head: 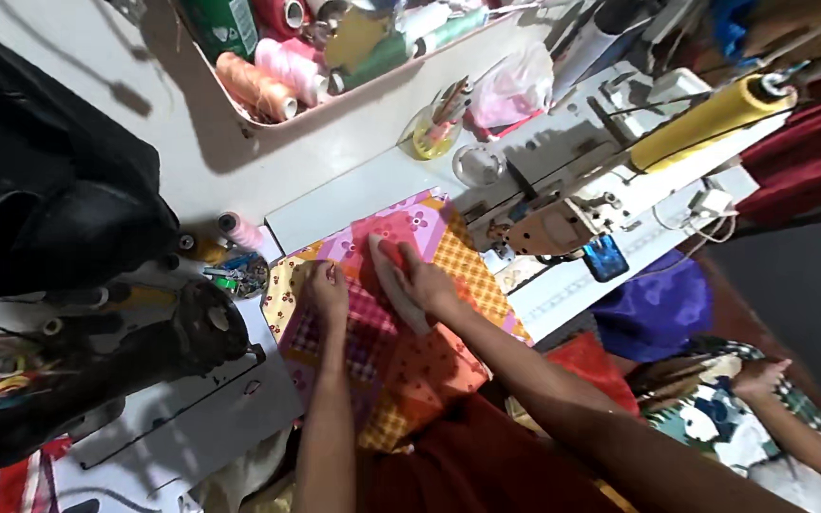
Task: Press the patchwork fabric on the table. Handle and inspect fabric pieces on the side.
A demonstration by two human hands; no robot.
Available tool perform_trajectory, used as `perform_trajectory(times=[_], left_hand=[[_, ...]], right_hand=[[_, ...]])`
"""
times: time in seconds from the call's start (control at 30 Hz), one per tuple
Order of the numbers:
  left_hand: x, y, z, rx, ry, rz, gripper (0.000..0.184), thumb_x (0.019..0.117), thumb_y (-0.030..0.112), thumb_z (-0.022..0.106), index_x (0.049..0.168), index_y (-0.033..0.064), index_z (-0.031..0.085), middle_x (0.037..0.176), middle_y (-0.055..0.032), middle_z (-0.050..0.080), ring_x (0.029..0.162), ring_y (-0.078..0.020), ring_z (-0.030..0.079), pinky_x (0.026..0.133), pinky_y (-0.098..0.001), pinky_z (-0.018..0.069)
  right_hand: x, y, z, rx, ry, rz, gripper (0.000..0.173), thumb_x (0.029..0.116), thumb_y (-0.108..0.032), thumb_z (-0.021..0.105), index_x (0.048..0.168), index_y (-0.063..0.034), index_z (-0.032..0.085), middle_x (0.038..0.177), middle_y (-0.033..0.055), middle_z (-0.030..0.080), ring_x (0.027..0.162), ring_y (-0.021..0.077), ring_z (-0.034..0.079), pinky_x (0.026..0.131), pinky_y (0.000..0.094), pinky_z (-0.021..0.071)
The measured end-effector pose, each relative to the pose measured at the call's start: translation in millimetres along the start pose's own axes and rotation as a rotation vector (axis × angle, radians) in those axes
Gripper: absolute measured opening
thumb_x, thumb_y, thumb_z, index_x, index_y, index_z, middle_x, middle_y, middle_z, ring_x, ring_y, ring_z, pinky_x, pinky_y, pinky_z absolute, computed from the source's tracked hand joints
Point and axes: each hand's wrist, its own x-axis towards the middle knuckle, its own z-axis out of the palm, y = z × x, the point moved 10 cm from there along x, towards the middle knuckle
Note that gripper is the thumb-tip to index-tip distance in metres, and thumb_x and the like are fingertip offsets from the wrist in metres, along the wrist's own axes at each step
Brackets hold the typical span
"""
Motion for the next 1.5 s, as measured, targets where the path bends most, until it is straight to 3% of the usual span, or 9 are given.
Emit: perform_trajectory(times=[0.17, 0.33, 0.47, 0.67, 0.77, 0.93, 1.03, 1.3, 1.5], left_hand=[[63.2, 42.1, 32.8, 0.124, -0.176, 0.105, 0.04, 0.1022, 0.03, 0.062, 0.129, 0.0005, 0.067, 0.137, -0.0252, 0.059, 0.13, -0.0393, 0.055, 0.111, -0.0544, 0.043], [98.7, 59.5, 47.2, 0.194, -0.23, 0.201, 0.024, 0.0971, 0.022, 0.069, 0.111, 0.0028, 0.074, 0.118, -0.0201, 0.07, 0.119, -0.0364, 0.063, 0.106, -0.0554, 0.0455], [114.2, 49.3, 37.5, 0.006, -0.196, 0.194, 0.025, 0.099, 0.016, 0.067, 0.111, -0.0051, 0.071, 0.111, -0.023, 0.071, 0.108, -0.0342, 0.069, 0.1, -0.051, 0.0521], [28.4, 10.3, -11.2, -0.028, 0.281, 0.065, 0.037, 0.1093, 0.02, 0.04, 0.132, -0.0023, 0.06, 0.135, -0.0231, 0.059, 0.129, -0.0371, 0.055, 0.11, -0.0536, 0.0422], [-9.2, -8.6, 11.7, 0.06, 0.212, 0.149, 0.039, 0.1073, 0.015, 0.038, 0.136, -0.0025, 0.06, 0.149, -0.0228, 0.052, 0.144, -0.04, 0.042, 0.12, -0.0565, 0.03], [-21.9, -14.9, 33.4, 0.144, 0.22, 0.322, 0.046, 0.1055, 0.012, 0.034, 0.142, -0.0063, 0.053, 0.15, -0.0262, 0.05, 0.144, -0.0448, 0.042, 0.121, -0.0603, 0.0271], [-23.7, -16.1, 40.7, 0.248, 0.202, 0.32, 0.048, 0.1035, 0.015, 0.034, 0.144, -0.0001, 0.055, 0.157, -0.0232, 0.044, 0.148, -0.0435, 0.037, 0.122, -0.0593, 0.0248], [-21.2, -20.3, 43.5, 0.297, 0.188, 0.272, 0.047, 0.1054, 0.021, 0.037, 0.147, 0.0061, 0.055, 0.161, -0.0203, 0.039, 0.152, -0.0386, 0.032, 0.124, -0.0562, 0.0216], [-20.7, -20.1, 42.0, 0.252, 0.203, 0.264, 0.047, 0.1045, 0.016, 0.036, 0.145, 0.004, 0.056, 0.159, -0.02, 0.042, 0.151, -0.0402, 0.034, 0.124, -0.0571, 0.0221]], right_hand=[[-19.4, 6.2, 10.9, -0.02, -0.06, -0.049, 0.063, 0.1095, -0.045, 0.04, 0.166, -0.0232, 0.02, 0.115, 0.0229, 0.07, 0.107, 0.0443, 0.068, 0.091, 0.0632, 0.052], [-27.8, 21.7, 7.9, 0.022, -0.032, 0.019, 0.06, 0.1095, -0.046, 0.038, 0.164, -0.022, 0.028, 0.116, 0.021, 0.071, 0.109, 0.0422, 0.069, 0.092, 0.0609, 0.0524], [-6.2, -10.6, 6.2, -0.009, -0.092, -0.063, 0.059, 0.1101, -0.044, 0.038, 0.164, -0.0204, 0.028, 0.119, 0.0227, 0.07, 0.111, 0.0432, 0.068, 0.094, 0.0614, 0.0515], [60.3, -59.3, -14.4, 0.055, 0.034, -0.126, 0.054, 0.1086, -0.039, 0.046, 0.158, -0.0208, 0.034, 0.103, 0.0215, 0.072, 0.095, 0.0441, 0.071, 0.078, 0.064, 0.0558], [45.7, -56.9, -12.2, 0.083, 0.083, -0.135, 0.051, 0.1083, -0.037, 0.048, 0.155, -0.019, 0.037, 0.094, 0.0208, 0.071, 0.085, 0.044, 0.072, 0.068, 0.063, 0.0568], [13.7, -50.1, 18.6, 0.001, -0.107, -0.083, 0.057, 0.1098, -0.038, 0.043, 0.162, -0.0221, 0.028, 0.112, 0.0213, 0.071, 0.104, 0.0432, 0.07, 0.086, 0.0623, 0.0541], [35.4, -55.9, -1.0, 0.013, 0.001, -0.138, 0.055, 0.1088, -0.038, 0.046, 0.159, -0.0212, 0.034, 0.102, 0.0217, 0.072, 0.093, 0.0445, 0.071, 0.075, 0.0635, 0.0557], [71.8, 11.8, -61.5, 0.023, 0.13, 0.022, 0.055, 0.1088, -0.041, 0.045, 0.159, -0.0227, 0.033, 0.111, 0.0234, 0.071, 0.101, 0.0466, 0.07, 0.082, 0.0664, 0.0539], [33.1, 23.2, -37.3, 0.065, 0.178, -0.013, 0.058, 0.1084, -0.041, 0.048, 0.16, -0.0184, 0.033, 0.097, 0.0241, 0.071, 0.086, 0.0463, 0.071, 0.07, 0.0645, 0.0553]])
